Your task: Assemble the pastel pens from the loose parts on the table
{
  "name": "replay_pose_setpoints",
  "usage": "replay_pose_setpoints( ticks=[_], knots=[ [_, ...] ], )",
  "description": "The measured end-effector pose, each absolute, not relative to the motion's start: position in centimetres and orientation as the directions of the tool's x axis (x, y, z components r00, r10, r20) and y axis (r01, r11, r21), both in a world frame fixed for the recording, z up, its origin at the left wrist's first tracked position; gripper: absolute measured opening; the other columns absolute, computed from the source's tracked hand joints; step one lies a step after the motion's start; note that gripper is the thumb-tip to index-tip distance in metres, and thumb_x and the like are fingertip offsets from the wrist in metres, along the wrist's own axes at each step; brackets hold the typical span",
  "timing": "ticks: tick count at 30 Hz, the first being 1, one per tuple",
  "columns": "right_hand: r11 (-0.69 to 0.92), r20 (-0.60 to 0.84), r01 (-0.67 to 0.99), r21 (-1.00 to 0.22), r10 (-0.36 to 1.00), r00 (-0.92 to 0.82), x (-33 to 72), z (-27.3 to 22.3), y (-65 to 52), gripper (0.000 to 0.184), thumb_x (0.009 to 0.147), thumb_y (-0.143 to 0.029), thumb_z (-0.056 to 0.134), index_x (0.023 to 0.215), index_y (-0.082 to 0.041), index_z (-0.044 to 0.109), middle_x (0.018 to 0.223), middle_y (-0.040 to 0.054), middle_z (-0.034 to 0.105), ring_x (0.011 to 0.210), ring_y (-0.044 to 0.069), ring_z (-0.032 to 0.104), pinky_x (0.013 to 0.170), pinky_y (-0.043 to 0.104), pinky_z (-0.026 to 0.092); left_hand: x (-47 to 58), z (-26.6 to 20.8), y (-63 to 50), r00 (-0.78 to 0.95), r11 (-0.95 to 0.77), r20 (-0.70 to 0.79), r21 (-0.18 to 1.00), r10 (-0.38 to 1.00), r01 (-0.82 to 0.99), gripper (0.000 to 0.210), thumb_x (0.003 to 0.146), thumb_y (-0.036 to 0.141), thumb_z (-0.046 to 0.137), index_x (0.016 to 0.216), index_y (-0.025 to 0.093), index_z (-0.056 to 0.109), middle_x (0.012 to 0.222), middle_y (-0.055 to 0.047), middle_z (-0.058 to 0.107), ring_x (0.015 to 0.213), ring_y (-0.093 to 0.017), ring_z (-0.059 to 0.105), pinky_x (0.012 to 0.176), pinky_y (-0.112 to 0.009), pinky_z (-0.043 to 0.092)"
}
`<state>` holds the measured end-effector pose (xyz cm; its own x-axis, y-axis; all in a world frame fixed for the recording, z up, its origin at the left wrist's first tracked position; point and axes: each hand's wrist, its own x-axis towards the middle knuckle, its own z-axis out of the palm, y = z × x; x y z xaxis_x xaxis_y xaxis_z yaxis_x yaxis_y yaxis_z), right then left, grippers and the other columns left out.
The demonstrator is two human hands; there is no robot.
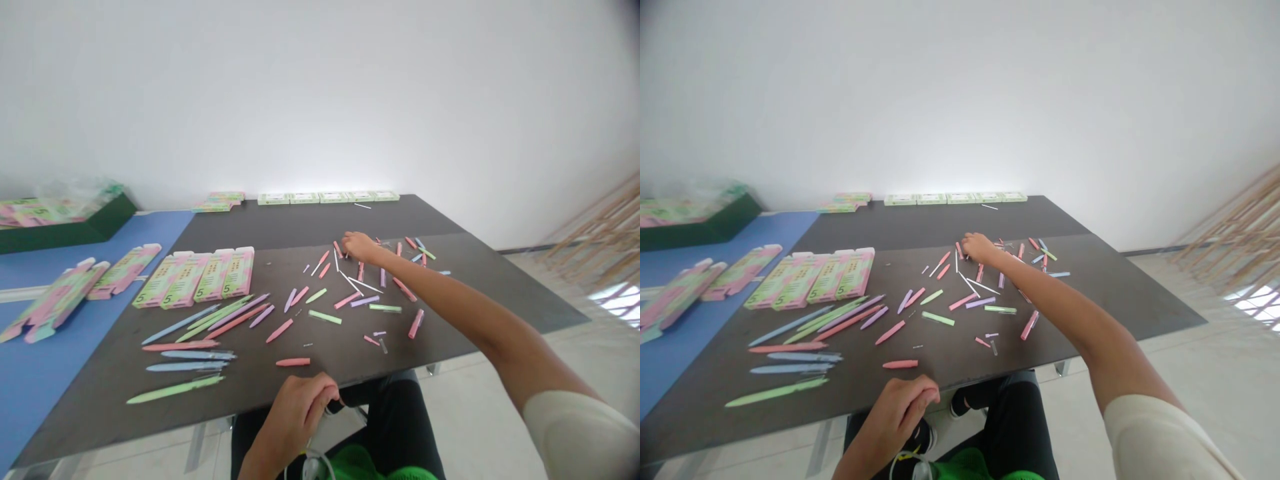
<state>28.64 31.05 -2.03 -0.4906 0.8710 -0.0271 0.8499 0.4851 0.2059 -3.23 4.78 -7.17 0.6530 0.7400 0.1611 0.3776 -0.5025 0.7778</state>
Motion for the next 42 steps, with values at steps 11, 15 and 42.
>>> replay_pose_setpoints(
  ticks=[11,15,42],
  knots=[
    [0.63,-0.091,0.706,0.324,0.764,-0.639,29.2,1.3,28.1,0.021,0.099,-0.008,0.054,0.098,-0.015,0.075,0.099,0.014,0.077,0.093,0.024,0.063,0.083,0.033,0.039,-3.2,-6.7,5.1,0.668,-0.509,0.159,0.778,0.727,0.368,0.037,0.11,0.029,0.041,0.091,0.021,0.071,0.07,0.0,0.071,0.062,-0.015,0.062,0.07,-0.027,0.045],
    [0.633,-0.029,0.721,0.281,0.757,-0.653,29.2,2.3,23.0,0.02,0.102,-0.016,0.051,0.11,-0.015,0.07,0.104,0.0136,0.074,0.086,0.023,0.064,0.071,0.031,0.037,-2.9,-5.9,4.9,0.652,-0.469,0.152,0.813,0.743,0.345,0.034,0.108,0.028,0.047,0.087,0.019,0.071,0.066,0.001,0.067,0.057,-0.013,0.057,0.067,-0.026,0.043],
    [0.46,0.385,0.738,-0.493,0.877,-0.289,25.9,0.8,0.8,0.021,0.106,-0.02,0.049,0.112,-0.026,0.068,0.1,0.0082,0.077,0.082,0.024,0.073,0.073,0.037,0.059,-2.7,-1.9,10.9,0.542,-0.556,0.13,0.276,0.83,0.784,0.01,0.103,0.015,0.06,0.1,0.017,0.069,0.105,-0.007,0.075,0.092,-0.019,0.07,0.074,-0.026,0.05]
  ],
)
